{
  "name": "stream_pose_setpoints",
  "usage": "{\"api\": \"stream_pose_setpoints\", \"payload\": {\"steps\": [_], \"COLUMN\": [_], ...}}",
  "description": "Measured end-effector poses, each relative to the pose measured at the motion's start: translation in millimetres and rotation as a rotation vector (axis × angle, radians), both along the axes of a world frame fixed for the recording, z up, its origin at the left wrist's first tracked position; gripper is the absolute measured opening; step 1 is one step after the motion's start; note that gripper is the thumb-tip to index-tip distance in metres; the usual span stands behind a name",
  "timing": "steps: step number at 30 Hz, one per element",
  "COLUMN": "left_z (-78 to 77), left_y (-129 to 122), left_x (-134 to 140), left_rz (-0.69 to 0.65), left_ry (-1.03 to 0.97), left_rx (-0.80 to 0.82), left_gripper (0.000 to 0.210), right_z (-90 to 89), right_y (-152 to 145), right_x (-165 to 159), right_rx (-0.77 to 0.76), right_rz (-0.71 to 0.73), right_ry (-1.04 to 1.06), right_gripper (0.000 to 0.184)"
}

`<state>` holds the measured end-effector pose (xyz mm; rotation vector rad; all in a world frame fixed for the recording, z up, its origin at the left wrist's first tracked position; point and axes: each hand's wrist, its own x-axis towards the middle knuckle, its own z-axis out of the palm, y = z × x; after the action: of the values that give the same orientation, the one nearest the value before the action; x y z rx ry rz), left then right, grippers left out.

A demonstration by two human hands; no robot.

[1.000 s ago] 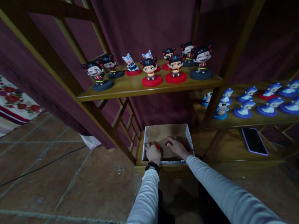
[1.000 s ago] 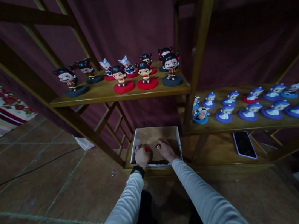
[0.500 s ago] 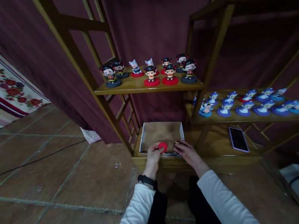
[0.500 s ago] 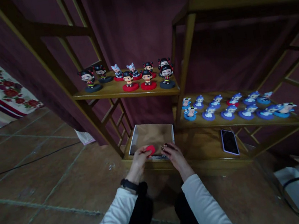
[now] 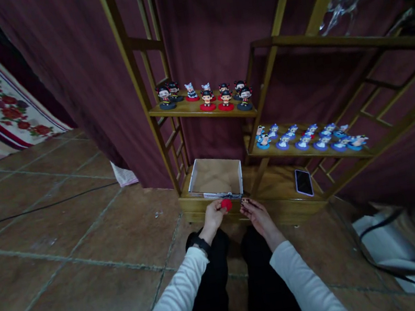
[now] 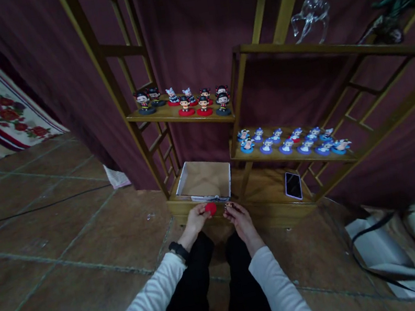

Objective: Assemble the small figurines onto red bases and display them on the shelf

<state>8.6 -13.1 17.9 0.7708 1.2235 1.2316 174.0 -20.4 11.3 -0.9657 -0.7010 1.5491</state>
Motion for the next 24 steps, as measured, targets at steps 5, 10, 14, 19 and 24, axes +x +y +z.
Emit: {"api": "stream_pose_setpoints", "payload": {"steps": [5, 10, 14, 19, 24], "left_z": [-8.4, -6.3, -5.6, -8.3, -10.3], "left_y": [-5.1, -5.0, -6.5, -7.6, -6.6], "left_x": [4.0, 0.1, 1.0, 3.5, 3.0], "left_rz": [-0.016, -0.068, -0.12, -0.104, -0.098], "left_ry": [-0.068, -0.152, -0.175, -0.191, -0.199], "left_rx": [0.023, -0.035, 0.01, 0.021, 0.018], "left_gripper": [0.021, 0.018, 0.017, 0.02, 0.025], "right_z": [-3.4, -15.8, -29.2, -38.2, -37.5], "right_y": [-1.0, 6.8, 14.4, 17.2, 17.3], "right_x": [-11.6, -23.2, -27.9, -27.8, -25.4], "right_rx": [0.06, 0.108, 0.21, 0.317, 0.31], "right_rz": [-0.031, -0.058, -0.067, -0.117, -0.11], "right_ry": [-0.118, -0.264, -0.424, -0.631, -0.69], "right_gripper": [0.037, 0.038, 0.035, 0.03, 0.028]}}
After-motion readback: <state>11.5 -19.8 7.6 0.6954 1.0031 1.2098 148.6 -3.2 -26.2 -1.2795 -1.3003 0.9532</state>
